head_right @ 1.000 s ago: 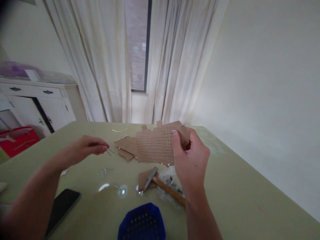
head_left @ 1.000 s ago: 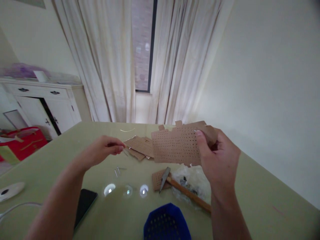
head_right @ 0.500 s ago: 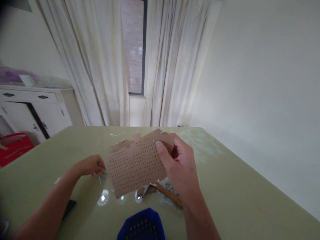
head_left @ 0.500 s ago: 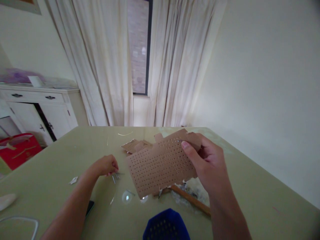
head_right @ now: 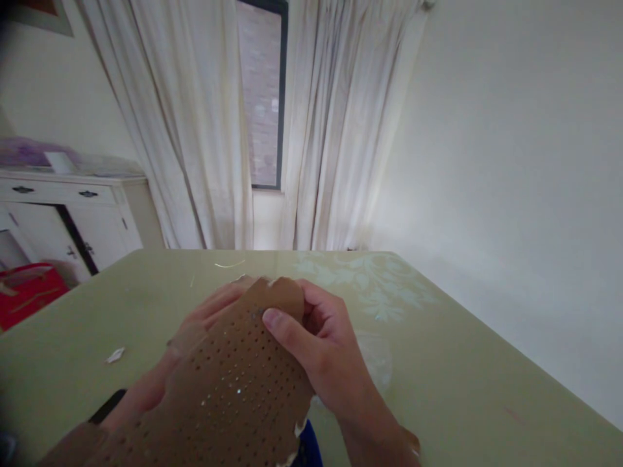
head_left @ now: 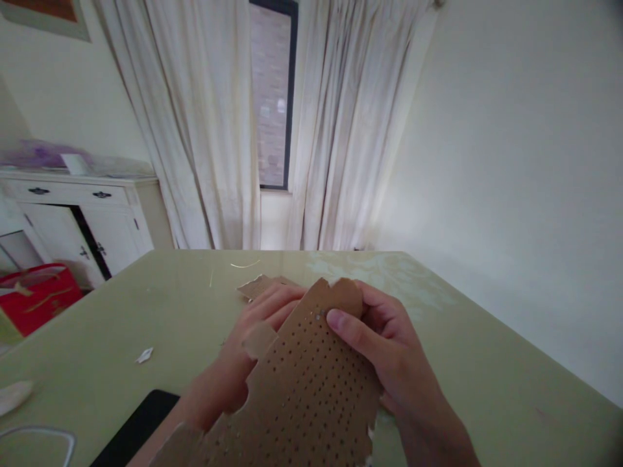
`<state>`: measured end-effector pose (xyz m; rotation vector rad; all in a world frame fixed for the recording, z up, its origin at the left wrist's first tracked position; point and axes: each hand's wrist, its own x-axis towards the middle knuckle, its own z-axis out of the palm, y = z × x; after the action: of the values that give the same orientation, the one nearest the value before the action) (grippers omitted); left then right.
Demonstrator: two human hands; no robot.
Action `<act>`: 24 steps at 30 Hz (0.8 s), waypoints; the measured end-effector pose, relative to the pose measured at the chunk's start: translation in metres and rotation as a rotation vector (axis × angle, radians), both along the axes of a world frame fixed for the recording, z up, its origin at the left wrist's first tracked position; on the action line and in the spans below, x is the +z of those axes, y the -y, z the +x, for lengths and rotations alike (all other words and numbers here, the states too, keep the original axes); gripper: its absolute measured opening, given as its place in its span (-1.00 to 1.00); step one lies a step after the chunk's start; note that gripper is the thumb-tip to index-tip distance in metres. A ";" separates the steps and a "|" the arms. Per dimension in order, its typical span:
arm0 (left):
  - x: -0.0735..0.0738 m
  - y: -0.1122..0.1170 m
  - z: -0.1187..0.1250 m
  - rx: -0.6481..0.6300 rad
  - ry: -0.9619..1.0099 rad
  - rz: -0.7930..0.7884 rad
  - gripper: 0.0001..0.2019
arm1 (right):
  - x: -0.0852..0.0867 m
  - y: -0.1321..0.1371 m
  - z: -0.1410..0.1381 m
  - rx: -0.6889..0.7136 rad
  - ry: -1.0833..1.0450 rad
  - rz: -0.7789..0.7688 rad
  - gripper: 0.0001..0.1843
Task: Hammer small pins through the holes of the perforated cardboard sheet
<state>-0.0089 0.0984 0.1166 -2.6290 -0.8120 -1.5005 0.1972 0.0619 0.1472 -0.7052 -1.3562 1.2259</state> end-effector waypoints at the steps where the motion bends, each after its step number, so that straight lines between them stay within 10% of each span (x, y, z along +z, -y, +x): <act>1: -0.001 0.003 0.003 0.007 0.009 0.036 -0.59 | 0.000 0.001 -0.001 0.030 -0.017 -0.015 -0.80; 14: 0.004 0.006 -0.002 0.118 -0.083 0.308 -0.80 | 0.002 -0.001 -0.001 0.172 -0.061 -0.067 -0.89; 24: 0.003 -0.007 -0.023 0.200 -0.152 0.117 -0.63 | -0.001 -0.011 0.003 -0.014 -0.005 0.005 -0.81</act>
<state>-0.0320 0.1052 0.1197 -2.4580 -0.9116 -1.2436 0.1999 0.0729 0.1462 -0.7067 -1.3482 1.2124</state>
